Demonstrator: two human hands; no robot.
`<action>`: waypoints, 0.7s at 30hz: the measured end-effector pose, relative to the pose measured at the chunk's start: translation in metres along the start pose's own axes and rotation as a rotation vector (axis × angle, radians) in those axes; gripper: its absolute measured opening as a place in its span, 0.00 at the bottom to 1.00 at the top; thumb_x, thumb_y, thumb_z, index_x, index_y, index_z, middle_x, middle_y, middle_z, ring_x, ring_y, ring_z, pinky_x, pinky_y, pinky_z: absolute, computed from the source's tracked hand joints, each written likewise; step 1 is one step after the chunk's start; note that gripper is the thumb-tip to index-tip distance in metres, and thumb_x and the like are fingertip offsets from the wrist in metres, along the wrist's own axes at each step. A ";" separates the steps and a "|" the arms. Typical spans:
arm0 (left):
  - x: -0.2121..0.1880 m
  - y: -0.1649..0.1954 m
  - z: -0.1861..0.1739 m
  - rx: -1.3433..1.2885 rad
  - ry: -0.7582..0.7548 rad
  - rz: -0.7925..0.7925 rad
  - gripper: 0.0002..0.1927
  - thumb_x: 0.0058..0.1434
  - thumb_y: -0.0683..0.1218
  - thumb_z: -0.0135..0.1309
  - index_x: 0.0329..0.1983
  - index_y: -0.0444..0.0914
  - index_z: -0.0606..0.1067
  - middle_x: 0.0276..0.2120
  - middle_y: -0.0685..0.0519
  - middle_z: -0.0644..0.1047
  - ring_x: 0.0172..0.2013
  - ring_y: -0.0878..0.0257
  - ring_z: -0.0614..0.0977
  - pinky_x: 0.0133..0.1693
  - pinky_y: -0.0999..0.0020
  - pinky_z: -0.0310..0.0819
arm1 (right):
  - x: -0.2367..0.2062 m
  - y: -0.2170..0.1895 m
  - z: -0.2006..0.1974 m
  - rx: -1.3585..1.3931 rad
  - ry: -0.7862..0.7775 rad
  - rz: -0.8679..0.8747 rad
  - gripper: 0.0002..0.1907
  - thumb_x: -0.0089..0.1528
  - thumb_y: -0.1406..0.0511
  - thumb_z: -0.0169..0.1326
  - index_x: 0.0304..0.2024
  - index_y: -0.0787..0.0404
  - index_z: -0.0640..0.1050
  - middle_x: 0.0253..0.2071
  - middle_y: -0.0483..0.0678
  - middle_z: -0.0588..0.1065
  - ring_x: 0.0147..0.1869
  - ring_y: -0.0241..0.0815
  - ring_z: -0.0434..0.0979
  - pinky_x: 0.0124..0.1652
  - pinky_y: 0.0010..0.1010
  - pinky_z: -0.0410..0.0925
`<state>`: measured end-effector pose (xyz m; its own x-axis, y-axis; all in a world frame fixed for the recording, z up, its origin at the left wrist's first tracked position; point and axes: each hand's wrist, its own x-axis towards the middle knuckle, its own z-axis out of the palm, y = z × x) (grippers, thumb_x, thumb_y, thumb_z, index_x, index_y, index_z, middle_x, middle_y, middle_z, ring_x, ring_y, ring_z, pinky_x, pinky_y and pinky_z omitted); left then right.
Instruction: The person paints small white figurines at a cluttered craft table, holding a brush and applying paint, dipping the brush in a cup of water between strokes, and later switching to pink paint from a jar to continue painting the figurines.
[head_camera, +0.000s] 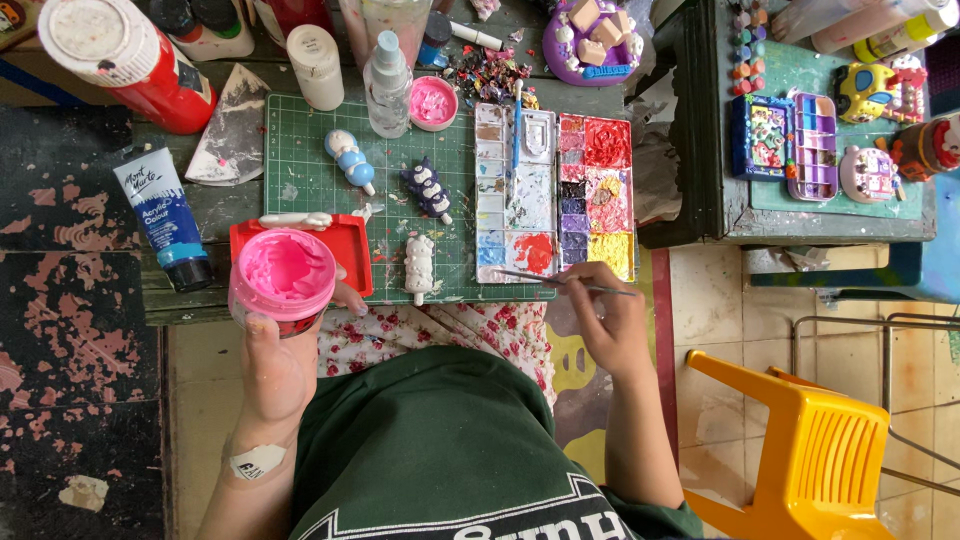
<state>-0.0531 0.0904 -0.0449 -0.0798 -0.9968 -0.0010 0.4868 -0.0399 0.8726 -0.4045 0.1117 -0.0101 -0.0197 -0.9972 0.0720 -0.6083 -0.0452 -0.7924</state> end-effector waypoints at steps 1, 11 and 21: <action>0.000 0.000 0.000 -0.002 -0.008 -0.003 0.47 0.66 0.76 0.47 0.66 0.32 0.66 0.51 0.44 0.76 0.46 0.50 0.79 0.54 0.50 0.72 | 0.000 0.000 0.001 0.008 -0.006 -0.025 0.06 0.68 0.70 0.51 0.45 0.66 0.78 0.37 0.50 0.82 0.40 0.36 0.84 0.38 0.26 0.74; 0.002 0.005 0.003 0.048 -0.022 0.045 0.47 0.67 0.75 0.48 0.69 0.32 0.62 0.54 0.44 0.75 0.47 0.50 0.79 0.53 0.50 0.73 | 0.003 -0.007 0.001 -0.118 -0.003 0.098 0.06 0.68 0.69 0.53 0.42 0.63 0.80 0.24 0.48 0.79 0.24 0.32 0.75 0.25 0.26 0.64; 0.007 0.014 0.009 0.071 -0.013 0.091 0.46 0.67 0.73 0.49 0.71 0.33 0.60 0.57 0.44 0.73 0.49 0.51 0.79 0.53 0.50 0.75 | 0.012 -0.012 -0.003 -0.143 -0.059 0.093 0.06 0.67 0.67 0.54 0.43 0.62 0.80 0.23 0.46 0.78 0.22 0.32 0.74 0.23 0.25 0.62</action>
<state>-0.0544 0.0839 -0.0284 -0.0500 -0.9951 0.0857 0.4295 0.0561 0.9013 -0.3997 0.1002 0.0017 -0.0368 -0.9987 -0.0364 -0.7126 0.0518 -0.6996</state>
